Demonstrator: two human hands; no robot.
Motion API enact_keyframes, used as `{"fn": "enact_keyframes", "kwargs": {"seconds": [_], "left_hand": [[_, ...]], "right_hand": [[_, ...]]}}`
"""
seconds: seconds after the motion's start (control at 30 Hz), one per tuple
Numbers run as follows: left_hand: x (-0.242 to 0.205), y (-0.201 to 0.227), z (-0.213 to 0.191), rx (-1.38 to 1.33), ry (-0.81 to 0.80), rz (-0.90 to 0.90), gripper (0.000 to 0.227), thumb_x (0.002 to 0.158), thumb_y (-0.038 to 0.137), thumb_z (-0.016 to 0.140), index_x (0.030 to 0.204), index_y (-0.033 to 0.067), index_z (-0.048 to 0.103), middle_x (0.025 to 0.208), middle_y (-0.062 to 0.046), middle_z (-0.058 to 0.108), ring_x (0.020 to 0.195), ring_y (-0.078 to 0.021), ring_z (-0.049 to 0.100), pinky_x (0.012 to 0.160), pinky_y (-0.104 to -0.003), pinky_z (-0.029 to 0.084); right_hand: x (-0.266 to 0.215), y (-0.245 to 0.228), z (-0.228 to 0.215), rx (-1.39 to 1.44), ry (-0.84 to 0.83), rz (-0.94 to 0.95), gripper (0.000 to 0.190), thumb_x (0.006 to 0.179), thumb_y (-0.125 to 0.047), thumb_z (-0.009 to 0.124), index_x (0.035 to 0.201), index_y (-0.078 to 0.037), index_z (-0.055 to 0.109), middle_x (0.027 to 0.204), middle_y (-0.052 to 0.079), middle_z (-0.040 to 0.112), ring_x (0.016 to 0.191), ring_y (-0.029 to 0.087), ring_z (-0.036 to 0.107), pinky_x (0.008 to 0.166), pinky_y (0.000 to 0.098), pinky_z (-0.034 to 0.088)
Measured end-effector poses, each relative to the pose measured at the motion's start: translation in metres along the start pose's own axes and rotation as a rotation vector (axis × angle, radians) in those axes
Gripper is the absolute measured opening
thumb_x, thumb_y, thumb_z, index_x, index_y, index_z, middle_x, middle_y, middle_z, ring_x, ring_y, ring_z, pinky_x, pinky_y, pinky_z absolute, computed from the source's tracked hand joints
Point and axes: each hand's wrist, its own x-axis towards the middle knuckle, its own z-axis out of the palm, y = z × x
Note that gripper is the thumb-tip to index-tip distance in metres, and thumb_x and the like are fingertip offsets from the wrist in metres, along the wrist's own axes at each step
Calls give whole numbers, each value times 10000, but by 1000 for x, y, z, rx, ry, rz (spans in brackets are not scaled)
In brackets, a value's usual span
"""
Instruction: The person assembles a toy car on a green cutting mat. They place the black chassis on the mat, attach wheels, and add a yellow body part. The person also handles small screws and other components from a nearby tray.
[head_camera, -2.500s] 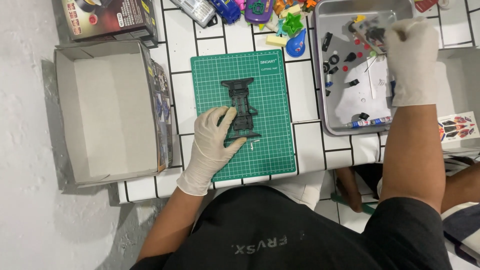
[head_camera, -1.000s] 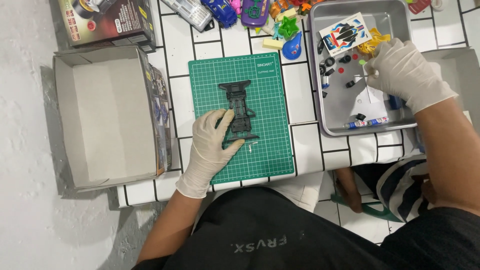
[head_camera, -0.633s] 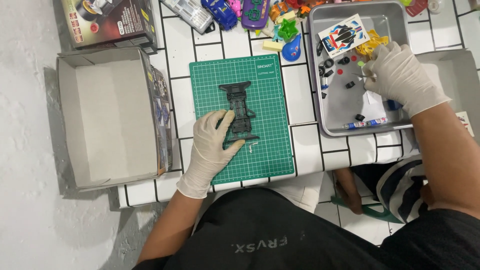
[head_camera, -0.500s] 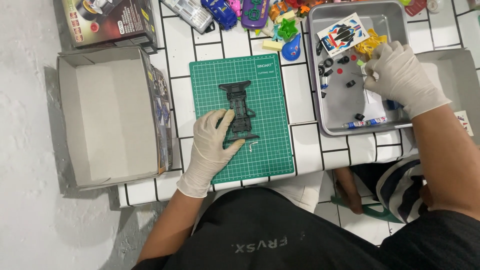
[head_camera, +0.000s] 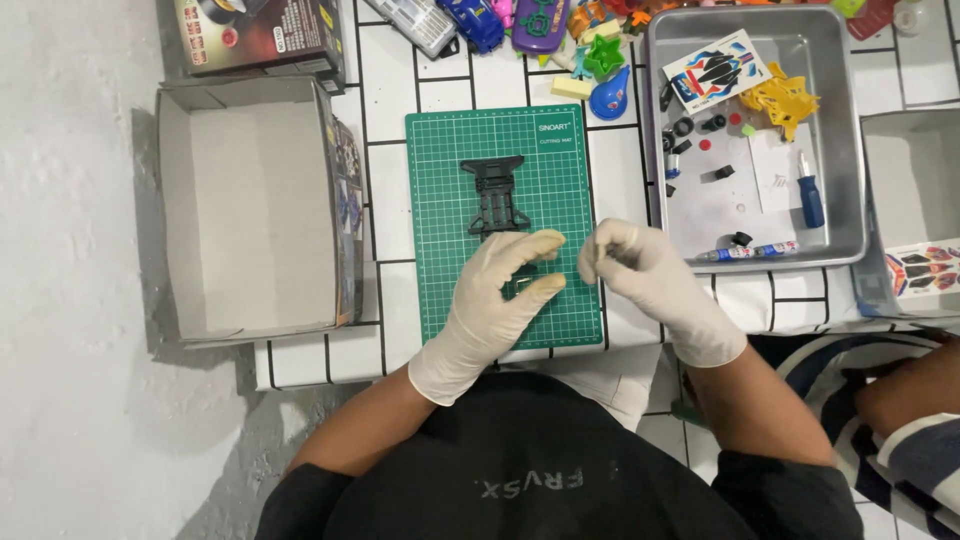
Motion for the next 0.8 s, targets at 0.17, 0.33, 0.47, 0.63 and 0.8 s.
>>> {"fn": "enact_keyframes", "kwargs": {"seconds": [0.17,0.33,0.47,0.63,0.8], "left_hand": [[-1,2,10,-138,35,-153,175,876,155,821,993,62,729,991,-69,725,896,-202,715,830,-321,592],[1,1,0,-282,98,-376,40,922,6,729,945,26,702,969,-114,734,843,-190,723,770,-304,614],[3,-2,-14,-472,132,-533,52,928,24,726,966,47,698,1013,-86,732,888,-136,702,824,-282,589],[0,7,-22,-540,132,-633,70,928,46,728,990,44,697,1023,-111,745,922,-163,711,859,-302,580],[-3,6,-25,-525,125,-666,60,919,68,754,974,68,729,962,-94,759,890,-156,719,863,-293,576]], "right_hand": [[5,-4,35,-141,24,146,100,798,-15,676,876,-75,690,755,42,690,764,181,630,820,365,516],[2,-37,54,-217,93,126,87,860,-25,719,941,-49,740,790,75,735,798,182,642,830,354,505],[-3,-49,56,-352,38,-44,422,730,10,853,1132,-32,733,1037,160,765,1021,341,697,965,494,508],[-3,-22,59,-459,23,-167,439,752,-47,877,1168,-90,745,1131,121,740,1112,350,686,1000,499,512],[-2,-20,65,-476,98,-242,435,719,-85,902,1132,-85,764,1052,85,759,1037,317,703,971,458,532]]}}
